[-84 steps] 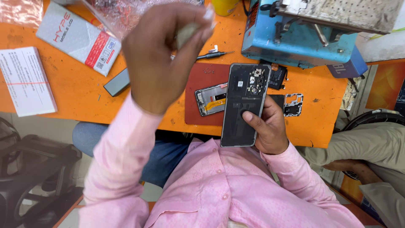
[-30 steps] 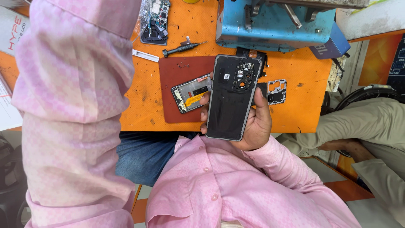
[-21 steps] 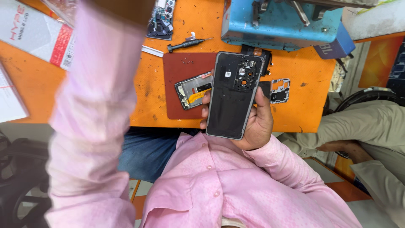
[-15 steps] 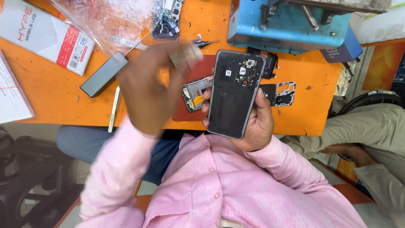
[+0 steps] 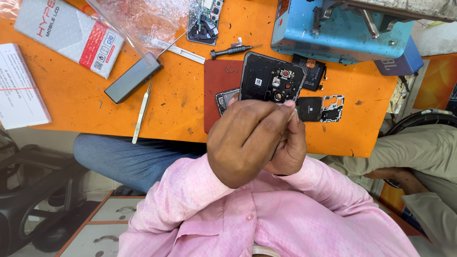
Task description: The person cleans the internal back of a mobile phone component with a small cloth and aligns it with the main chassis.
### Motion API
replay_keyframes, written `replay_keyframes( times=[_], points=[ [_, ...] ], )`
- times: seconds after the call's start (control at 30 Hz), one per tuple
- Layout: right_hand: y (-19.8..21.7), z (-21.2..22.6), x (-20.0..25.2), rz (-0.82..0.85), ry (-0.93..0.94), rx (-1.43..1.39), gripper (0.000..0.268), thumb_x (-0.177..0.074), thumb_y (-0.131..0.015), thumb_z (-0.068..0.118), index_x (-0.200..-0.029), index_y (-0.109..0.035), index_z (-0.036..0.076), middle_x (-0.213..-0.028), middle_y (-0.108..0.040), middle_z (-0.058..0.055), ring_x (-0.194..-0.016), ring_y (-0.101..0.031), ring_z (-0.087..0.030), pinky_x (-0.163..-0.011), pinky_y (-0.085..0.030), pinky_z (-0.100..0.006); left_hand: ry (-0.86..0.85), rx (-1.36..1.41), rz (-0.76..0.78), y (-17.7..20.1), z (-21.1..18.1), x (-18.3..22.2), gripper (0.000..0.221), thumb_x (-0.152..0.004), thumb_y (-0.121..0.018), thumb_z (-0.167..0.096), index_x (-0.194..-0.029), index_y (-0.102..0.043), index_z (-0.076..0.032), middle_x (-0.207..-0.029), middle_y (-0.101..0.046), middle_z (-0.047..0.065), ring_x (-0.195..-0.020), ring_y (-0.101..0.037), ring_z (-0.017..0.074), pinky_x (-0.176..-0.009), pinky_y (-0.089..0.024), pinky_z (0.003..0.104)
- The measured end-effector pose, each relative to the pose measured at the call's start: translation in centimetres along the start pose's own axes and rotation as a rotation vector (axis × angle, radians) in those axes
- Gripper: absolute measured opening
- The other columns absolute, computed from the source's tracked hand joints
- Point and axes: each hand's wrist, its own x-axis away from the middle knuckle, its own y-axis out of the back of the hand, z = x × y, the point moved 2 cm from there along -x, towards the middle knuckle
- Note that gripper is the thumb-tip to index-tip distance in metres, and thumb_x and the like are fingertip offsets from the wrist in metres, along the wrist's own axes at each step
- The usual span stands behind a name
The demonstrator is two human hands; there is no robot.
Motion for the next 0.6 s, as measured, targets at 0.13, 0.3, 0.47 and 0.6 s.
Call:
replay_keyframes(
  times=[0.13,0.3,0.47,0.6],
  points=[
    [-4.0,0.7,-2.1,0.025,-0.013,0.299,0.065,-0.105,-0.035,0.056,-0.143,-0.054,0.006,-0.139,-0.062,-0.012,-0.128,-0.063,-0.02,-0.115,-0.048,-0.036,0.055,-0.013,0.028,-0.1,-0.6,0.5,0.027,-0.096,-0.077,-0.001,-0.122,-0.068,-0.002,-0.108,-0.065,0.008,-0.096,-0.07,0.024,-0.081,-0.058,0.033],
    [-1.2,-0.4,-0.8,0.16,-0.017,-0.04,0.062,-0.125,-0.025,0.05,-0.138,-0.054,-0.003,-0.128,-0.066,-0.019,-0.119,-0.063,-0.023,-0.106,-0.048,-0.033,-0.009,-0.07,0.007,0.4,0.2,0.2,0.029,-0.096,-0.075,-0.002,-0.124,-0.067,-0.002,-0.109,-0.063,0.009,-0.098,-0.068,0.0268,-0.081,-0.056,0.035],
    [-1.5,0.6,-0.8,0.104,-0.06,0.236,0.076,-0.113,-0.03,0.066,-0.145,-0.055,0.002,-0.138,-0.064,-0.012,-0.127,-0.062,-0.019,-0.114,-0.045,-0.034,-0.013,-0.029,0.074,0.6,-0.5,0.6,0.033,-0.094,-0.073,-0.002,-0.126,-0.066,0.0,-0.113,-0.064,0.01,-0.102,-0.069,0.0271,-0.084,-0.059,0.035],
    [-0.7,-0.3,-1.0,-0.155,-0.092,-0.015,0.078,-0.108,-0.026,0.068,-0.144,-0.053,0.005,-0.14,-0.063,-0.014,-0.133,-0.06,-0.025,-0.119,-0.043,-0.04,-0.052,-0.092,0.042,0.7,-0.2,0.1,0.036,-0.091,-0.071,-0.002,-0.127,-0.066,0.0,-0.113,-0.065,0.01,-0.101,-0.069,0.027,-0.088,-0.059,0.038]
  ],
)
